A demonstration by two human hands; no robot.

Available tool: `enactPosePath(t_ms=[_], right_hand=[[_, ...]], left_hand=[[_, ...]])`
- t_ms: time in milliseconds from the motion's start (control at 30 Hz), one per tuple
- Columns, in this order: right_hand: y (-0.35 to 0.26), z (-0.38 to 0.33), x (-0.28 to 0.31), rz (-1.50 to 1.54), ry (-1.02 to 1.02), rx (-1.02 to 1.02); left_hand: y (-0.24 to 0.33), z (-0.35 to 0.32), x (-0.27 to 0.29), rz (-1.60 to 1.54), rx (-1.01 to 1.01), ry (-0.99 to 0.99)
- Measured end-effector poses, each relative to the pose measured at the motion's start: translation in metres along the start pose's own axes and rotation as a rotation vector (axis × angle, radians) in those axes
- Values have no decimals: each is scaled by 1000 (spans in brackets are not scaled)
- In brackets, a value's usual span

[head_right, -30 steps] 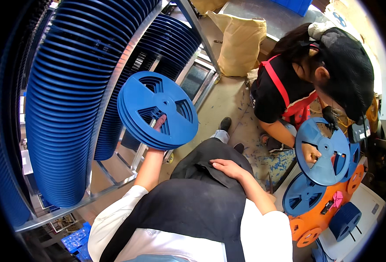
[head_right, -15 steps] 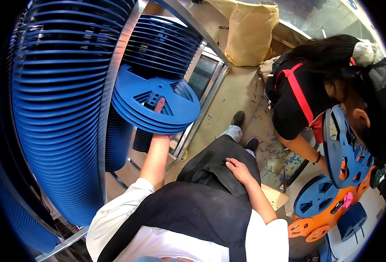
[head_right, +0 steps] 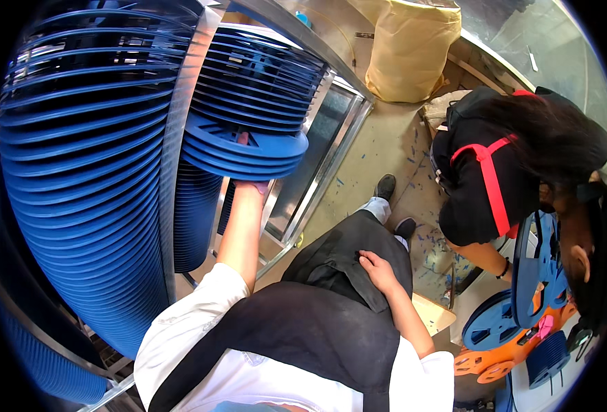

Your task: The person repeatedly picks up blue plastic spools from a wooden table and stacks them onto a metal rack. They handle the spools one at a time, aligning them carefully before placing them on the growing stack.

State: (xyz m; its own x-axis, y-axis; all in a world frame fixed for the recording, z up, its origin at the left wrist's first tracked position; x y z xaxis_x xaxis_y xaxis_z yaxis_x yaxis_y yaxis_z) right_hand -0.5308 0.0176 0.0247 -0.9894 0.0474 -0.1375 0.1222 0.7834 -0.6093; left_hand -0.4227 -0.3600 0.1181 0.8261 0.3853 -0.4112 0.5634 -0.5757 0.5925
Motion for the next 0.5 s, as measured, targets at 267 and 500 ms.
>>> enactPosePath(t_ms=[267,500], right_hand=[[-1,5,4,23,16,-56],[-1,8,4,135,60,-26]], left_hand=[[16,58,-19,20,14,-61],[15,78,-3,657,-232,-58]])
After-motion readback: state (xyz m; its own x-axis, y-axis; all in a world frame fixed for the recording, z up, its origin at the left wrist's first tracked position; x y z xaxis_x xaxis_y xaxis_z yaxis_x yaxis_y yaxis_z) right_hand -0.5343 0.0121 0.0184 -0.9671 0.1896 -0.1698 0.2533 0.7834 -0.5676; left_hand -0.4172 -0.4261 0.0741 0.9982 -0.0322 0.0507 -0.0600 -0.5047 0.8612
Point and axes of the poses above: each hand's wrist, its own z-axis towards the middle knuckle, its own x-axis out of the back of the hand, y = z × x, the point moved 4 cm from there along z, towards the middle knuckle, and after that the axes turned 5 degrees about -z, right-handed, at the moved point
